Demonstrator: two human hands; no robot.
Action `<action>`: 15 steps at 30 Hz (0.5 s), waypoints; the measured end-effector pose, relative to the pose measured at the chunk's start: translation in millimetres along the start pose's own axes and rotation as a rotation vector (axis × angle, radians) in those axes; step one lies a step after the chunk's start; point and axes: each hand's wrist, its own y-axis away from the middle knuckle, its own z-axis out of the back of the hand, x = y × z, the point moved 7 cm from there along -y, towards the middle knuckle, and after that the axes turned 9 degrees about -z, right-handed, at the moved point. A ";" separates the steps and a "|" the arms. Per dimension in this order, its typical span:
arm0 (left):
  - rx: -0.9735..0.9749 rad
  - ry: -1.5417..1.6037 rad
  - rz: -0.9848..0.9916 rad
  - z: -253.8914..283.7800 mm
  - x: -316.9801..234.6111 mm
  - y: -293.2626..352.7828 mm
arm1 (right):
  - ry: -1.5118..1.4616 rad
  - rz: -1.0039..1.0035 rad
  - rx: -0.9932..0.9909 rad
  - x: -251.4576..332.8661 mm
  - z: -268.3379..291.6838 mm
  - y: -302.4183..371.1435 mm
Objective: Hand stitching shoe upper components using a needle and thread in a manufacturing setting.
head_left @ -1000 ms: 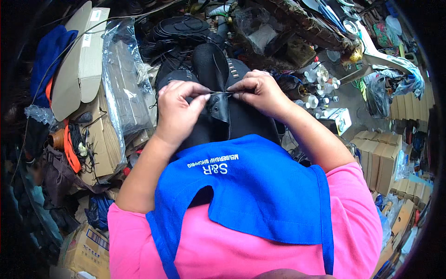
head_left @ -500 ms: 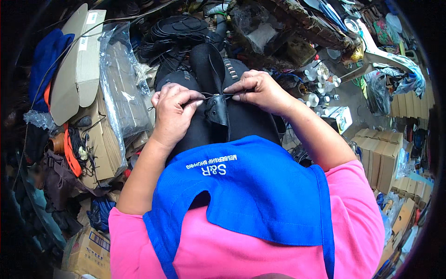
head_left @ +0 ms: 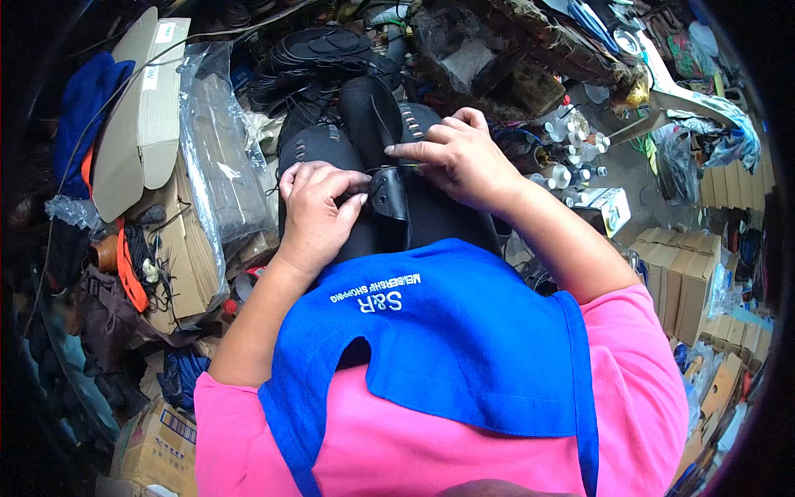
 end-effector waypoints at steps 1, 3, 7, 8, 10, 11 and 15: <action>0.006 -0.025 -0.010 -1.0 0.4 0.5 | -0.012 0.012 -0.007 -4.6 -0.7 1.5; 0.013 -0.049 -0.018 -3.0 0.2 0.4 | -0.026 0.023 -0.012 -11.9 -2.5 6.1; -0.015 -0.048 -0.016 -4.1 0.2 0.0 | -0.059 0.015 -0.023 -17.2 -5.5 10.9; -0.023 -0.037 -0.007 -3.6 0.8 0.0 | -0.063 0.009 -0.024 -17.2 -6.2 11.0; -0.025 -0.019 0.005 -0.8 1.3 -2.1 | -0.089 -0.015 -0.015 -18.3 -7.4 10.5; -0.031 -0.003 0.017 2.1 1.6 -2.7 | -0.114 -0.034 -0.006 -18.7 -8.4 10.4; -0.025 -0.152 0.046 22.4 0.5 -0.9 | -0.127 -0.023 -0.045 -11.7 -7.9 12.3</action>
